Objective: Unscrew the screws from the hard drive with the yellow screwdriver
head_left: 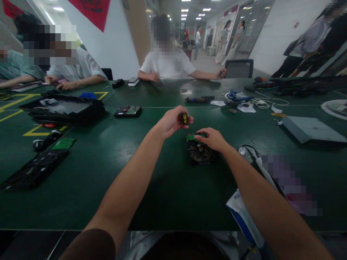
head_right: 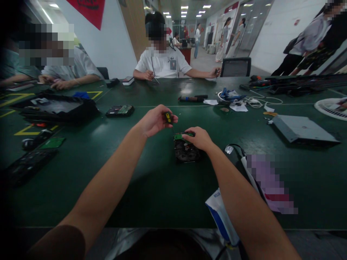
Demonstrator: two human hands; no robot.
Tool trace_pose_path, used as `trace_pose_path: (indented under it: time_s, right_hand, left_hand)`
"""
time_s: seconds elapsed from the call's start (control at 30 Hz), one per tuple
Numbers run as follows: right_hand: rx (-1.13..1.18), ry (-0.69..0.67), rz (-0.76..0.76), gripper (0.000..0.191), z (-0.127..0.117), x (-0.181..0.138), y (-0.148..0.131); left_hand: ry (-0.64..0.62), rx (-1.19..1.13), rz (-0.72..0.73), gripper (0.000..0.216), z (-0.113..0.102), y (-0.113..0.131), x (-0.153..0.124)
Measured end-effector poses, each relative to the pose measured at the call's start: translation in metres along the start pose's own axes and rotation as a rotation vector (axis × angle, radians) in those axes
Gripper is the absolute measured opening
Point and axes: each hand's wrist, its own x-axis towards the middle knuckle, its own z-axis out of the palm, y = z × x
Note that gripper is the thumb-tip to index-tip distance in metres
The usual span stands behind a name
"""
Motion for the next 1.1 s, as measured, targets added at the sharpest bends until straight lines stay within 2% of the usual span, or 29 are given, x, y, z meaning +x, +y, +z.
trace_pose_path:
  time_s: [0.23,0.47,0.57,0.7,0.77,1.1]
  right_hand:
    - [-0.013,-0.008,-0.005,0.034,-0.002,-0.0005,-0.0038]
    - [-0.027,-0.008,-0.003,0.035,-0.0024,-0.0013,-0.0055]
    - [-0.022,-0.008,-0.015,0.035,-0.0018,-0.0008,-0.0043]
    - [-0.019,-0.011,-0.011,0.035,-0.0015,-0.0001,-0.0029]
    - [-0.026,-0.011,-0.006,0.036,-0.0017,0.0001,-0.0028]
    - [-0.026,-0.006,-0.014,0.037,-0.0017,-0.0005,-0.0034]
  left_hand:
    - [0.045,0.1,0.055,0.025,-0.0031,0.0002,0.0008]
    - [-0.028,0.021,-0.01,0.022,0.0009,0.0005,-0.0016]
    - [0.009,0.009,-0.001,0.019,0.0009,-0.0005,0.0001]
    - [0.107,0.067,0.085,0.019,-0.0012,-0.001,0.0018]
    - [0.116,0.099,0.104,0.02,-0.0021,-0.0005,0.001]
    - [-0.062,0.071,0.051,0.02,0.0023,-0.0005,-0.0078]
